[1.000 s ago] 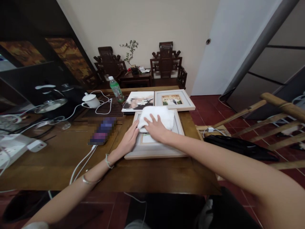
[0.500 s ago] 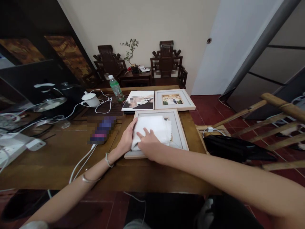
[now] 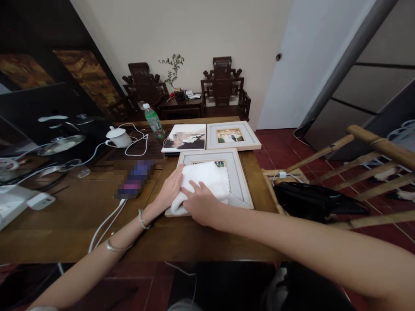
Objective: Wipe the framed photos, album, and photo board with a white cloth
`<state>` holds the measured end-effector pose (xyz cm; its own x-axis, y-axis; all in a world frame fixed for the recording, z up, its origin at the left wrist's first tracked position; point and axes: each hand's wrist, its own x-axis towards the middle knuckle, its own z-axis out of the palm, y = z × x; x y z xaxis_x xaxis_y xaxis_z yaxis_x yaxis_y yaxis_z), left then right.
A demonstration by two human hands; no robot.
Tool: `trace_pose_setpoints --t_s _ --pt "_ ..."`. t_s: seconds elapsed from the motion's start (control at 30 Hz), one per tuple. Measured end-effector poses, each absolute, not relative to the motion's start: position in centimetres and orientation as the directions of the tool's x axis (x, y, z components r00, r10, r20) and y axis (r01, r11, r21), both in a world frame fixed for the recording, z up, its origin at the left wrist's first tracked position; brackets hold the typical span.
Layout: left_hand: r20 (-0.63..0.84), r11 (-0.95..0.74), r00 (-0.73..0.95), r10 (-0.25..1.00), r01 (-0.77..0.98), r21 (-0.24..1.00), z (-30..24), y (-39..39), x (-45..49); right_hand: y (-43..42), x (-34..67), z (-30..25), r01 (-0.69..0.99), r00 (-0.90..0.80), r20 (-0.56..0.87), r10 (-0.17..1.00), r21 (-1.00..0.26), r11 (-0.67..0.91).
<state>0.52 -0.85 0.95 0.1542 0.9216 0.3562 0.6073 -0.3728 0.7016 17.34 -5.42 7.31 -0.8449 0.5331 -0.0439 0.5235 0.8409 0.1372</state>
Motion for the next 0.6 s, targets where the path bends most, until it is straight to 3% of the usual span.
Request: trace_pose_setpoints --t_s 0.17,0.43,0.6 --pt "0.362 -0.374 0.147 0.921 0.599 0.708 0.8 -0.9 0.5 -1.8 17.4 6.1 0.537 -0.830 -0.031 0.557 0.231 0.812" --pt "0.394 -0.442 0.235 0.888 0.669 0.598 0.7 -0.9 0.4 4.4 19.0 7.1 0.638 -0.735 -0.008 0.678 0.330 0.696" --pt "0.438 -0.473 0.233 0.868 0.656 0.589 0.4 -0.9 0.2 5.5 24.6 8.7 0.768 -0.617 0.071 0.783 0.270 0.581"
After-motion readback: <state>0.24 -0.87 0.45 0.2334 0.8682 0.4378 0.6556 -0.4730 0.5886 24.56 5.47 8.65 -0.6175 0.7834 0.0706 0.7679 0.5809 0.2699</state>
